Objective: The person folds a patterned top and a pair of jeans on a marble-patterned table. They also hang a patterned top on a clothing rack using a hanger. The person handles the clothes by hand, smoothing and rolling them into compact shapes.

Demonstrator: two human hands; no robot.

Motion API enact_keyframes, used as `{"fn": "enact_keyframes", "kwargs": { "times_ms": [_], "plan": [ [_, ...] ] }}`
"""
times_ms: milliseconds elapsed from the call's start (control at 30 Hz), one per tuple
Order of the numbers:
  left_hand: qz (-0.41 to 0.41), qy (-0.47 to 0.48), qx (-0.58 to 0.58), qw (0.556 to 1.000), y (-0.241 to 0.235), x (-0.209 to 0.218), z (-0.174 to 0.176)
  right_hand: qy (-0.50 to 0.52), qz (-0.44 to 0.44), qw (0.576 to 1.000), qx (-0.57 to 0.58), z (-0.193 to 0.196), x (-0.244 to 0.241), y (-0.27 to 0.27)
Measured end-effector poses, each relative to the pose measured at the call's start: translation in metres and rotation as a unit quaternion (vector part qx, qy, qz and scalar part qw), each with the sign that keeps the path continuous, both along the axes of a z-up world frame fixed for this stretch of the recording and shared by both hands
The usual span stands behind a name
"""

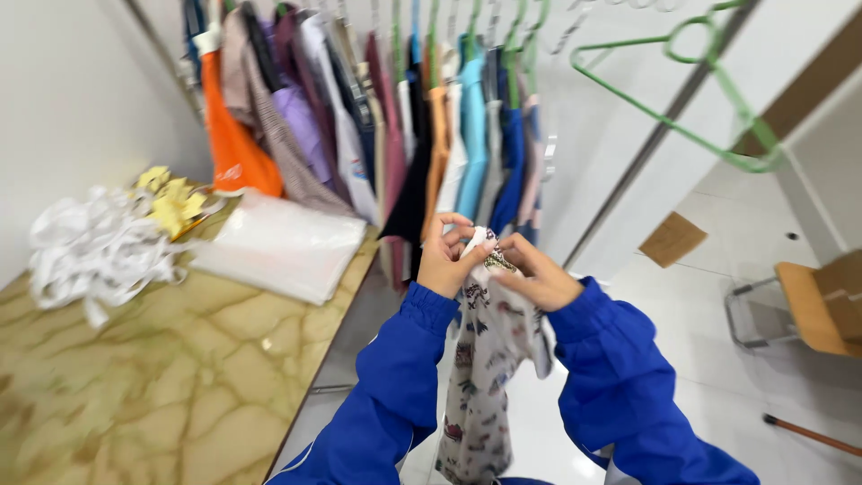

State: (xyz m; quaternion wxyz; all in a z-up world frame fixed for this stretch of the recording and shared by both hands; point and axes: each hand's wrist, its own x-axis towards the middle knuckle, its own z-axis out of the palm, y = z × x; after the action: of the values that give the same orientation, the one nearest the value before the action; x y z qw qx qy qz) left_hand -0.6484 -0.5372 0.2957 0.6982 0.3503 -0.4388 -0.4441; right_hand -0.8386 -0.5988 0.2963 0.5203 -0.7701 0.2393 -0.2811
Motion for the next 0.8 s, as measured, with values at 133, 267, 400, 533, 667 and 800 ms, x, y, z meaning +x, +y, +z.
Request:
{"fn": "enact_keyframes", "kwargs": {
  "times_ms": [133,267,400,533,667,800],
  "plan": [
    [0.064,-0.026,0.0,0.998,0.037,0.064,-0.007,-0.091,0.028,0.995,-0.001,0.027,0.092,0.041],
    [0.118,-0.022,-0.02,0.993,0.091,0.136,-0.01,-0.054,0.099,0.991,0.071,0.035,0.13,0.064],
    [0.132,-0.147,-0.017,0.98,0.144,0.173,-0.01,0.015,0.202,0.978,0.056,0.064,0.157,0.091],
    [0.086,-0.246,-0.004,0.965,0.176,0.181,0.004,0.029,0.287,0.957,-0.007,0.068,0.198,0.101],
    [0.108,-0.325,0.123,0.932,0.195,0.192,-0.016,-0.013,0.21,0.953,-0.219,0.055,0.216,0.098],
    [0.08,-0.354,0.206,0.909,0.208,0.199,-0.076,-0.014,0.135,0.96,-0.245,0.054,0.207,0.091]
  ]
}}
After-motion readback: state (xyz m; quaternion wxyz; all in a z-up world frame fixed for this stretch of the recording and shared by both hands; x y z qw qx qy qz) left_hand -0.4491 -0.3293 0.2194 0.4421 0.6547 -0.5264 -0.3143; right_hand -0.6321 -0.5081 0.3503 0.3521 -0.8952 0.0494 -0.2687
